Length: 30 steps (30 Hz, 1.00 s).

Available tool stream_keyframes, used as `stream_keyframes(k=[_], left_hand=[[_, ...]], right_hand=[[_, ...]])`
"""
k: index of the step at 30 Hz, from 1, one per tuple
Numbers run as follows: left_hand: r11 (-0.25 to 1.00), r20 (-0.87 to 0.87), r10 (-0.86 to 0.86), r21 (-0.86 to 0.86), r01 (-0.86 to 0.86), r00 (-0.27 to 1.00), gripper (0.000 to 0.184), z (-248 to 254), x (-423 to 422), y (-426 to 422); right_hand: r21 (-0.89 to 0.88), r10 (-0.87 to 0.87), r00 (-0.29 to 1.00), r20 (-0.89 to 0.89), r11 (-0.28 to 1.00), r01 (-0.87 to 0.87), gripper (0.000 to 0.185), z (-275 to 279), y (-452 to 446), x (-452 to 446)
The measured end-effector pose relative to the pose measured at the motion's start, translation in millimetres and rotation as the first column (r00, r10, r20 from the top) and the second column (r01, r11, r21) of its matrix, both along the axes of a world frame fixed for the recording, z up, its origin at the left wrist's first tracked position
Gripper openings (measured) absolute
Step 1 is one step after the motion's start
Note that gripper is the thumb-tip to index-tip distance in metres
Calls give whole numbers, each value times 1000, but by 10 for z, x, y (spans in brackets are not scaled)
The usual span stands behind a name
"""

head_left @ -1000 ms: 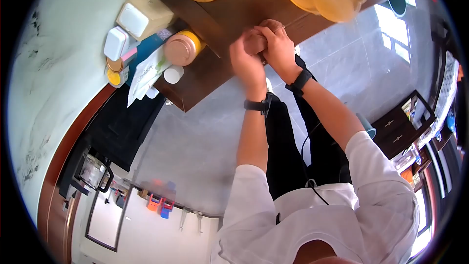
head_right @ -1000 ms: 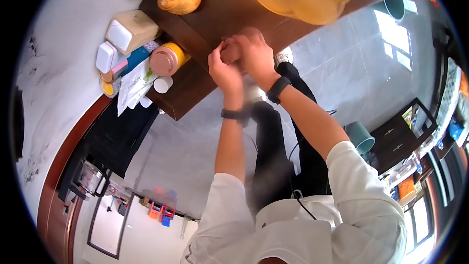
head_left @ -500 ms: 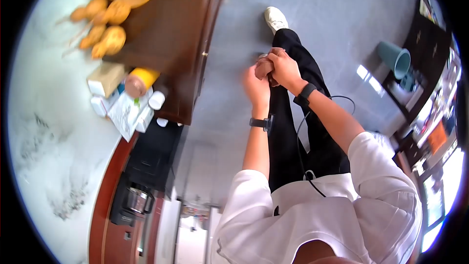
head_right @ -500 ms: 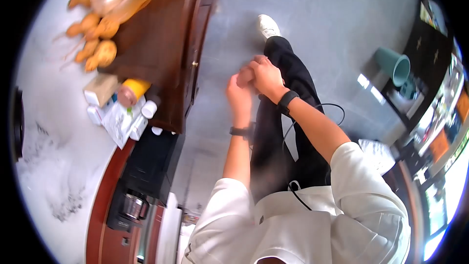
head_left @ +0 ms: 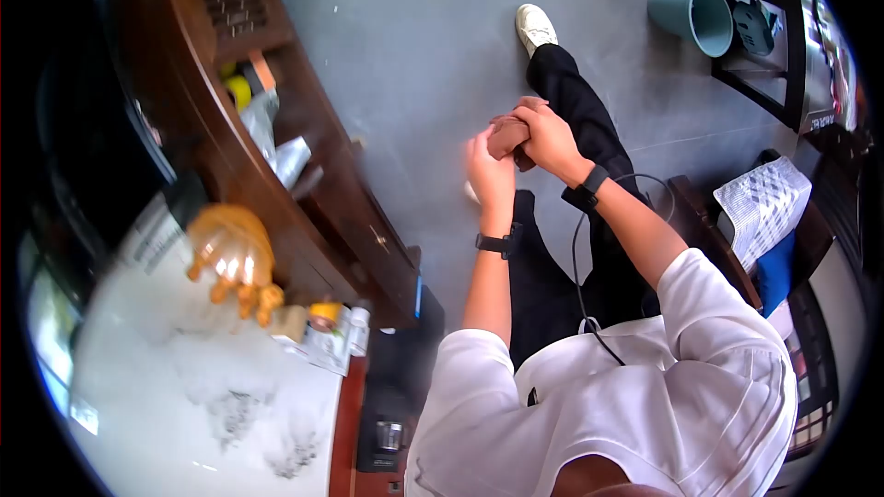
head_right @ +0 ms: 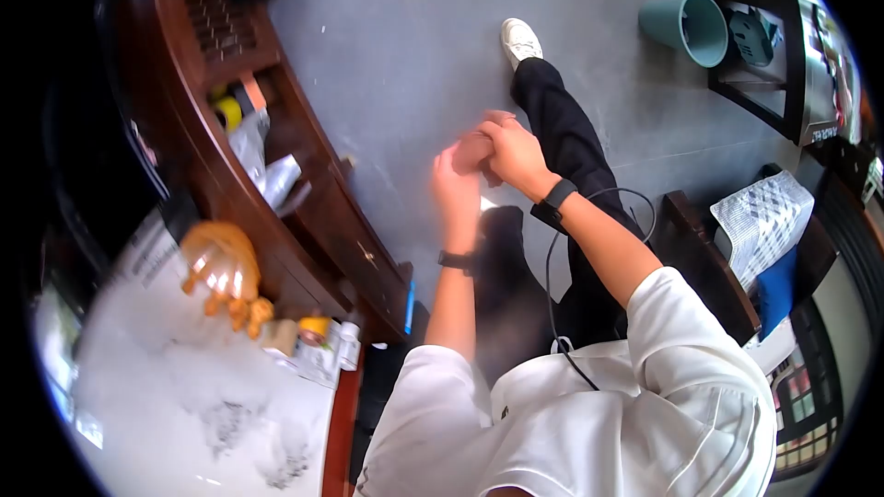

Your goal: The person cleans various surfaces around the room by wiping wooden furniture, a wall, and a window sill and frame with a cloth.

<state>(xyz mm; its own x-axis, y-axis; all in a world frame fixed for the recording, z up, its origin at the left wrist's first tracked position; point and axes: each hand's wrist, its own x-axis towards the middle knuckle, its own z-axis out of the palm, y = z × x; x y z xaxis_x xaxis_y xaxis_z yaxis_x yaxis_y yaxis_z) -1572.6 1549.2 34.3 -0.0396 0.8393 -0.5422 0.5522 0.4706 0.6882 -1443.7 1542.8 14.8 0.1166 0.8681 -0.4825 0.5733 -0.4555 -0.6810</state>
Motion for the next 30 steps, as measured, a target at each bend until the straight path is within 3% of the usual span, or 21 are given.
stream_keyframes(k=[4,5,7,8,10,12,15,16,19,22,25,26,29,30], left_hand=[[982,-17,-187,30,188,982,43,-61,854,730],[974,16,-225,-3,225,974,43,-87,1034,887],[950,57,-299,-73,303,953,44,-75,1360,1217],[937,62,-328,-105,333,943,44,-39,1532,1371],[919,64,-370,-124,375,927,45,84,1879,1728],[915,51,-392,-86,395,919,43,296,2154,2094],[910,34,-413,36,412,910,43,607,2533,2783],[904,29,-424,66,422,905,43,667,2603,3037],[891,-16,-441,116,439,898,44,864,2826,3890],[893,-1,-419,178,412,908,45,1027,3183,4905],[874,-1,-443,221,433,896,45,1179,3576,5981],[864,16,-452,255,434,892,46,1166,3786,6350],[834,68,-485,335,438,872,48,1223,4415,7533],[818,79,-502,368,443,861,48,1270,4670,7984]], right_hand=[[10,-140,990,-12,990,141,38,38,587,895],[-85,-176,984,-3,981,175,42,59,724,1087],[-16,-185,979,-89,983,184,47,236,1063,1517],[-38,-226,973,-44,974,224,52,115,1087,1654],[-63,-300,953,-39,953,297,48,405,1458,1989],[-140,-342,934,-107,935,326,44,536,1767,2280],[41,-372,921,-113,925,378,44,758,2366,2584],[-17,-393,910,-132,919,395,46,826,2592,2657],[-47,-404,887,-222,913,404,52,952,3391,2904],[-95,-327,926,-188,944,315,50,981,4360,3258],[11,-330,914,-234,940,342,55,1220,5475,3801],[124,-292,946,-137,943,309,54,1257,5865,3997],[289,-316,946,-73,901,324,51,1350,7027,4645],[145,-330,943,-38,932,332,51,1435,7410,4884]])
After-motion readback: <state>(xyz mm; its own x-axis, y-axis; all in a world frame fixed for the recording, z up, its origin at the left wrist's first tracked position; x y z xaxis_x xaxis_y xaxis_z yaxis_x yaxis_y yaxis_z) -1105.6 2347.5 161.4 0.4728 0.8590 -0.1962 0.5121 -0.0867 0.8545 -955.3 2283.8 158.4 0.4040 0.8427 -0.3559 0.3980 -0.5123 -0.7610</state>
